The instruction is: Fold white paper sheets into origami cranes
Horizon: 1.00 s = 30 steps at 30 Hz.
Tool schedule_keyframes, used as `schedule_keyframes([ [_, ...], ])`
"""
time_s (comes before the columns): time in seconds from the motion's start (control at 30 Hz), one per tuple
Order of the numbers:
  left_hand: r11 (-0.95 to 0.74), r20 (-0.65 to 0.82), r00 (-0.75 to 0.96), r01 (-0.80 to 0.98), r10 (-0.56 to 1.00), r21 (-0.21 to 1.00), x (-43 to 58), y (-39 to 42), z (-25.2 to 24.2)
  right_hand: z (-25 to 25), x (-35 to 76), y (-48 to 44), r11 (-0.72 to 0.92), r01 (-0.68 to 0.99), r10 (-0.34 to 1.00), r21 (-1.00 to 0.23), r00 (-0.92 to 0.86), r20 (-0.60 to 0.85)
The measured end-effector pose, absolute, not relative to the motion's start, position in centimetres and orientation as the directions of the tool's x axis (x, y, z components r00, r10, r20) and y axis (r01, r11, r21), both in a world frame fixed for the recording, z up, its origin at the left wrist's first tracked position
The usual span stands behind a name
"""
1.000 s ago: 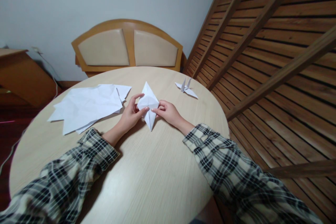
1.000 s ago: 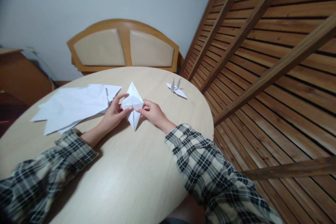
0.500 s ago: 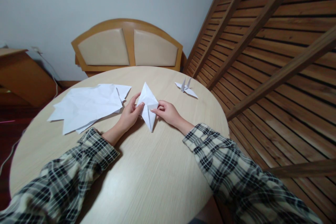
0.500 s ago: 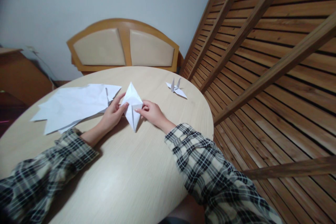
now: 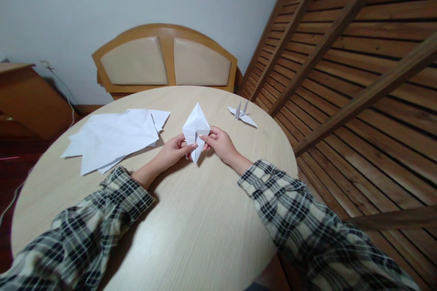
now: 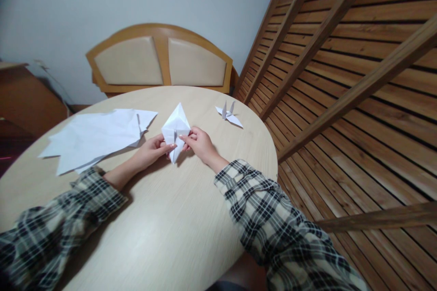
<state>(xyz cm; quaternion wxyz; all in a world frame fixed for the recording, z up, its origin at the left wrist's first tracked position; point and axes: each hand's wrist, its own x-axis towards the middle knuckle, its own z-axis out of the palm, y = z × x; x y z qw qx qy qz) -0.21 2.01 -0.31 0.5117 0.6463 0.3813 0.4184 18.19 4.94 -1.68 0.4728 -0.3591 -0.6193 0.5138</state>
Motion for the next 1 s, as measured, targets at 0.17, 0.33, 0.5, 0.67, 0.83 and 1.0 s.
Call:
schedule_keyframes([
  [0.17, -0.149, 0.123, 0.434, 0.027, 0.893, 0.988, -0.2, 2.0, -0.5, -1.5, 18.3, 4.9, 0.233, -0.028, 0.936, -0.972, -0.267, 0.232],
  [0.33, -0.17, 0.164, 0.482, -0.032, 0.861, 0.985, -0.2, 2.4, -1.0, -1.7, 18.4, 5.1, 0.222, -0.05, 0.946, -0.974, -0.232, 0.228],
  [0.5, -0.188, 0.169, 0.502, -0.013, 0.848, 0.982, -0.3, 2.5, -1.3, -1.8, 18.4, 5.4, 0.202, -0.049, 0.956, -0.978, -0.208, 0.208],
  [0.67, -0.187, 0.173, 0.484, -0.02, 0.858, 0.982, -0.2, 2.5, -1.2, -1.7, 18.4, 5.2, 0.195, -0.029, 0.955, -0.98, -0.224, 0.197],
  [0.83, -0.238, 0.205, 0.361, 0.048, 0.91, 0.97, -0.2, 2.6, -0.8, -1.7, 18.3, 4.9, 0.205, -0.024, 0.935, -0.978, -0.291, 0.203],
  [1.0, -0.235, 0.22, 0.209, 0.05, 0.953, 0.971, -0.4, 2.7, -0.6, -1.8, 18.0, 4.5, 0.181, -0.025, 0.913, -0.983, -0.367, 0.177],
])
